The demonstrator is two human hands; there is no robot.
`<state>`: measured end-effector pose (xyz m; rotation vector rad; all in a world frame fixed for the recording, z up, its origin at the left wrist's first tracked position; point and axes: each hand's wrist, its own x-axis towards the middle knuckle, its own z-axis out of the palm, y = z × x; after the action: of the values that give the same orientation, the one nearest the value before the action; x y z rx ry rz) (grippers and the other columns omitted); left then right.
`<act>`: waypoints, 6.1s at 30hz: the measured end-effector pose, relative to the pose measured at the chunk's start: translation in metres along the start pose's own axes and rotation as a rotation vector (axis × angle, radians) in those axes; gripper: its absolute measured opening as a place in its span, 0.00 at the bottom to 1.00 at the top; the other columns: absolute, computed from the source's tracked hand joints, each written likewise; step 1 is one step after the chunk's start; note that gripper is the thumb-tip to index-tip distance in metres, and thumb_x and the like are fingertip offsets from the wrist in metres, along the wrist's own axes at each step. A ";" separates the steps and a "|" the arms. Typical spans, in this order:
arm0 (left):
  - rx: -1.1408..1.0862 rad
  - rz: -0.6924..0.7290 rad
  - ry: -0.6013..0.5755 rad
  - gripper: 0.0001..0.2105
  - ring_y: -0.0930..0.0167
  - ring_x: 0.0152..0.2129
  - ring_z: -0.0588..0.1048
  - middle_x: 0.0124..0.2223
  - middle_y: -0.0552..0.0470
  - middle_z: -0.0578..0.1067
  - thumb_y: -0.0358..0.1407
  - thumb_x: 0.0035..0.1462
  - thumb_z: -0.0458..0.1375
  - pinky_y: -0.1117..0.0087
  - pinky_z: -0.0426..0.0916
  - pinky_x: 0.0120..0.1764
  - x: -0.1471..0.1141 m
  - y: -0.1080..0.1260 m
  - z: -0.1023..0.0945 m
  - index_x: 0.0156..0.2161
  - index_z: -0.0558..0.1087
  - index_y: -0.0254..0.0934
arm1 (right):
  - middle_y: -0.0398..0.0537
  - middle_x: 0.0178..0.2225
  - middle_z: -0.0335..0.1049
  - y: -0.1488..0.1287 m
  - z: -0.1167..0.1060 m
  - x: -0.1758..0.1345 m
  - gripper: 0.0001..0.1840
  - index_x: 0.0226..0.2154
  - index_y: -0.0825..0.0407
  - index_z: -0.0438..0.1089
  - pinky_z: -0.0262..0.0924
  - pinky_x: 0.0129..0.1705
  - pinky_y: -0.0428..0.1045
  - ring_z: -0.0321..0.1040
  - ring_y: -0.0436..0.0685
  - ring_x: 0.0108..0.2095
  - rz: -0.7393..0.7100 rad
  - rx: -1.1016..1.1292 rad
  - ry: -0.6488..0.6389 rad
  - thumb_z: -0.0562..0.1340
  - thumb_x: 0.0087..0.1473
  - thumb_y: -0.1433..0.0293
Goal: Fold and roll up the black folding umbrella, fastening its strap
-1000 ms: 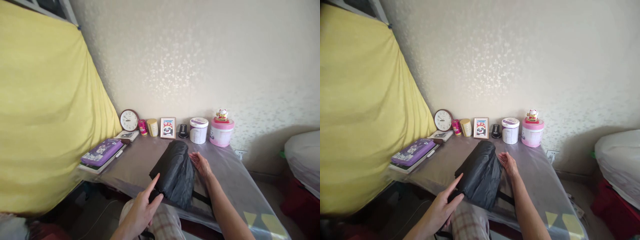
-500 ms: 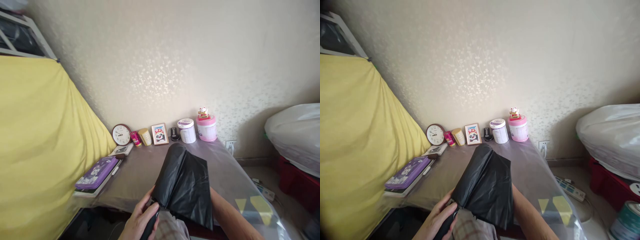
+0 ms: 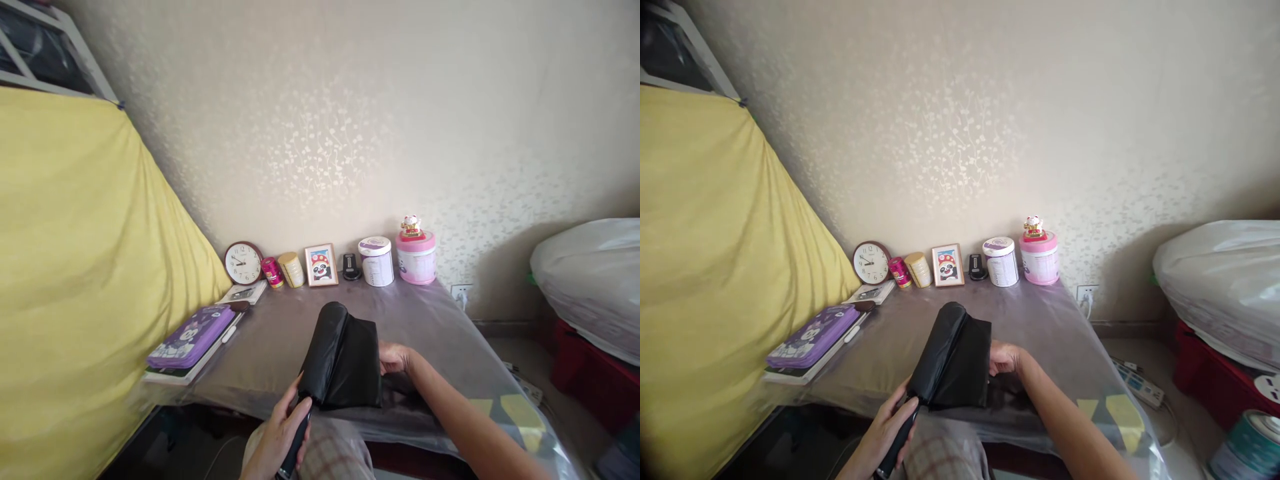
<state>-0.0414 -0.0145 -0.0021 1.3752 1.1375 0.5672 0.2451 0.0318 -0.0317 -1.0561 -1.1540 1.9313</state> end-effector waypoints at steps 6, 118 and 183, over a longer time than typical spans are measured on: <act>0.057 0.013 0.040 0.34 0.78 0.09 0.62 0.18 0.64 0.63 0.51 0.55 0.48 0.79 0.57 0.12 0.006 -0.021 0.006 0.63 0.43 0.44 | 0.37 0.18 0.65 -0.011 -0.003 -0.038 0.08 0.30 0.53 0.68 0.58 0.17 0.39 0.60 0.44 0.15 0.027 -0.206 0.161 0.59 0.42 0.72; 1.218 0.134 0.172 0.34 0.71 0.28 0.73 0.37 0.49 0.69 0.29 0.57 0.43 0.75 0.58 0.28 0.000 0.002 0.020 0.63 0.32 0.49 | 0.38 0.20 0.67 -0.052 0.055 0.101 0.24 0.51 0.56 0.58 0.59 0.37 0.48 0.70 0.54 0.29 -0.369 -0.824 0.861 0.58 0.51 0.68; 0.925 0.041 0.273 0.29 0.63 0.38 0.73 0.44 0.35 0.72 0.32 0.58 0.40 0.66 0.62 0.38 0.003 -0.004 0.031 0.63 0.42 0.21 | 0.53 0.41 0.73 -0.068 -0.002 0.094 0.15 0.34 0.49 0.72 0.56 0.47 0.53 0.68 0.59 0.44 -0.317 -1.185 0.830 0.50 0.58 0.67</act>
<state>-0.0145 -0.0264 -0.0125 2.1467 1.7055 0.2466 0.2108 0.1377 0.0002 -1.8264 -1.7520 0.2850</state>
